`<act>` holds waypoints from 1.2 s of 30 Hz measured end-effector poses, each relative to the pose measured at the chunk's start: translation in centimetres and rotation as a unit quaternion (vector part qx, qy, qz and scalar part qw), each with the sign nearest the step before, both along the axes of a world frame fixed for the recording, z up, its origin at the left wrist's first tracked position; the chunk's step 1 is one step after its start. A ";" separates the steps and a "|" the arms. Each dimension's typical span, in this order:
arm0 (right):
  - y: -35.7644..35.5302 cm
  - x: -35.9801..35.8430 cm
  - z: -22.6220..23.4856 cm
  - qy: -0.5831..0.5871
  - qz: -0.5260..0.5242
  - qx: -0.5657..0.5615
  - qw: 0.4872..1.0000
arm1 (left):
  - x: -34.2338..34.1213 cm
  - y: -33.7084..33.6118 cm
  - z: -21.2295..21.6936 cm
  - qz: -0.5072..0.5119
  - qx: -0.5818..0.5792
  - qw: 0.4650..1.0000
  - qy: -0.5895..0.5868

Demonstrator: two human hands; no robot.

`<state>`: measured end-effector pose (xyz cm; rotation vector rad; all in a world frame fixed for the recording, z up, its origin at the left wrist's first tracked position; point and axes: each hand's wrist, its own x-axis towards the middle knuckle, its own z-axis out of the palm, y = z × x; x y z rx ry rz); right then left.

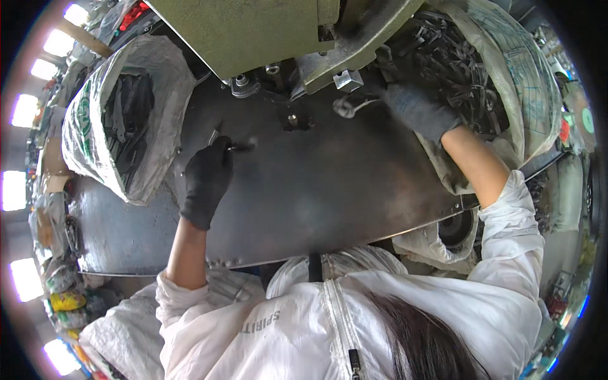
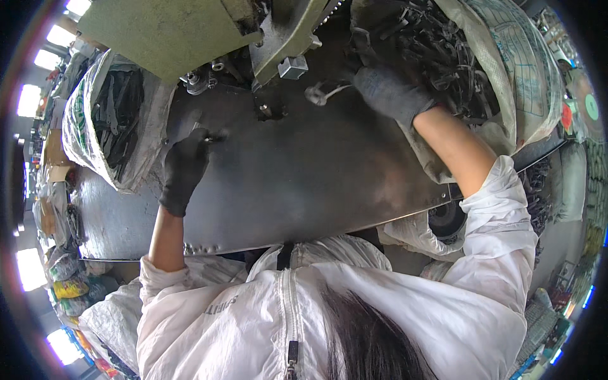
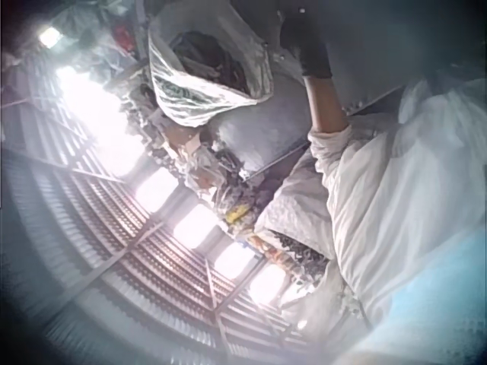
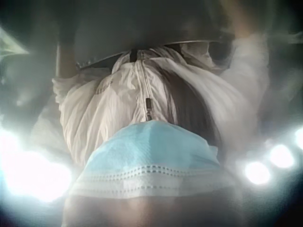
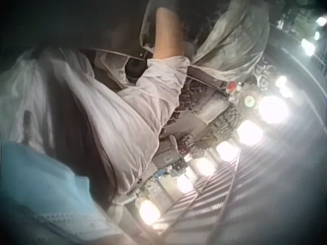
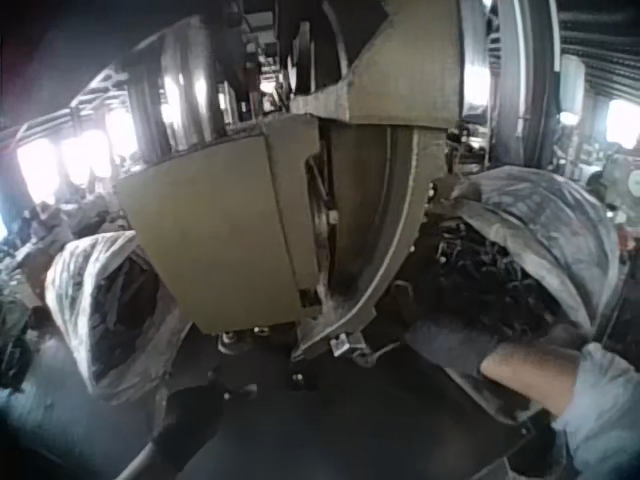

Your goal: The person gathers metal handles and plates from bags, aligns them under a machine press to join them, and then tosses the assembled tools into a large white sack.

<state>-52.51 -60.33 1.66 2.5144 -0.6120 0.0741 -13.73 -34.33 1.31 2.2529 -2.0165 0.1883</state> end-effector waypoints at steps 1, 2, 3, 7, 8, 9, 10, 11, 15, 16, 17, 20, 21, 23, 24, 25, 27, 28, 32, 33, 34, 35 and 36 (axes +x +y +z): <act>0.7 -0.5 -1.2 -0.043 0.043 0.148 0.987 | -1.3 0.0 1.5 0.005 0.005 0.976 0.216; 2.3 0.3 -0.9 -0.044 0.043 0.153 0.986 | -1.8 0.6 2.3 0.021 0.013 0.908 0.419; 4.1 2.0 0.3 -0.170 -0.090 0.393 0.899 | -1.2 1.5 2.0 0.030 0.012 0.910 0.414; 4.0 3.8 -2.4 -0.375 -0.133 0.604 0.691 | -2.2 2.0 1.0 0.068 0.052 0.751 0.655; 4.9 5.0 -2.4 -0.371 -0.130 0.610 0.688 | -3.1 1.8 0.9 0.126 0.055 0.716 0.684; 6.4 6.8 -1.7 -0.470 -0.114 0.705 0.519 | -3.3 2.0 -0.7 0.136 0.052 0.716 0.683; 7.8 8.1 -0.7 -0.547 -0.091 0.766 0.326 | -3.6 2.5 -2.8 0.099 -0.014 0.834 0.542; 8.4 8.8 -0.4 -0.544 -0.092 0.768 0.325 | -4.2 2.5 -4.3 0.057 -0.074 0.918 0.386; 9.1 8.2 -1.2 -0.574 -0.095 0.750 0.316 | -9.2 1.7 -1.6 0.022 -0.124 0.960 0.251; 9.2 7.9 -1.5 -0.573 -0.089 0.753 0.311 | -9.8 2.1 -1.9 0.023 -0.124 0.960 0.252; 9.3 7.7 -2.1 -0.572 -0.088 0.754 0.310 | -10.1 2.6 -2.6 -0.039 -0.113 0.974 0.194; 10.1 7.6 -2.7 -0.566 -0.089 0.755 0.320 | -9.6 3.5 -5.0 -0.132 -0.094 0.972 0.173; 10.3 7.8 -2.4 -0.565 -0.104 0.756 0.313 | -9.2 3.7 -5.6 -0.166 -0.088 0.959 0.212; 10.6 8.3 -1.3 -0.564 -0.119 0.758 0.306 | -8.7 4.0 -5.6 -0.094 -0.096 0.960 0.246; 10.6 8.5 -0.7 -0.575 -0.126 0.749 0.304 | -8.9 3.6 -4.8 -0.026 -0.103 0.954 0.281; 10.7 8.7 -0.2 -0.586 -0.132 0.740 0.303 | -8.8 2.7 -4.0 -0.029 -0.102 0.953 0.282; 10.7 9.6 0.7 -0.572 -0.105 0.751 0.314 | -8.2 0.4 -0.9 0.085 0.004 0.694 0.715; 10.7 10.1 1.1 -0.557 -0.079 0.761 0.325 | -7.9 -0.2 -0.9 0.086 0.001 0.695 0.714; 11.5 11.4 2.0 -0.526 -0.062 0.779 0.337 | -7.7 -2.4 0.0 -0.021 0.032 0.689 0.724; 11.5 11.6 1.4 -0.511 -0.054 0.777 0.364 | -7.9 -2.9 0.3 -0.036 0.037 0.686 0.726; 11.5 11.9 0.9 -0.495 -0.046 0.775 0.391 | -7.7 -3.4 0.1 -0.037 0.037 0.686 0.726; 11.5 12.3 0.6 -0.494 -0.046 0.775 0.391 | -7.5 -3.8 0.1 -0.028 0.036 0.690 0.723; 11.4 12.7 0.3 -0.498 -0.066 0.753 0.425 | -7.4 -4.0 0.0 -0.019 0.034 0.694 0.719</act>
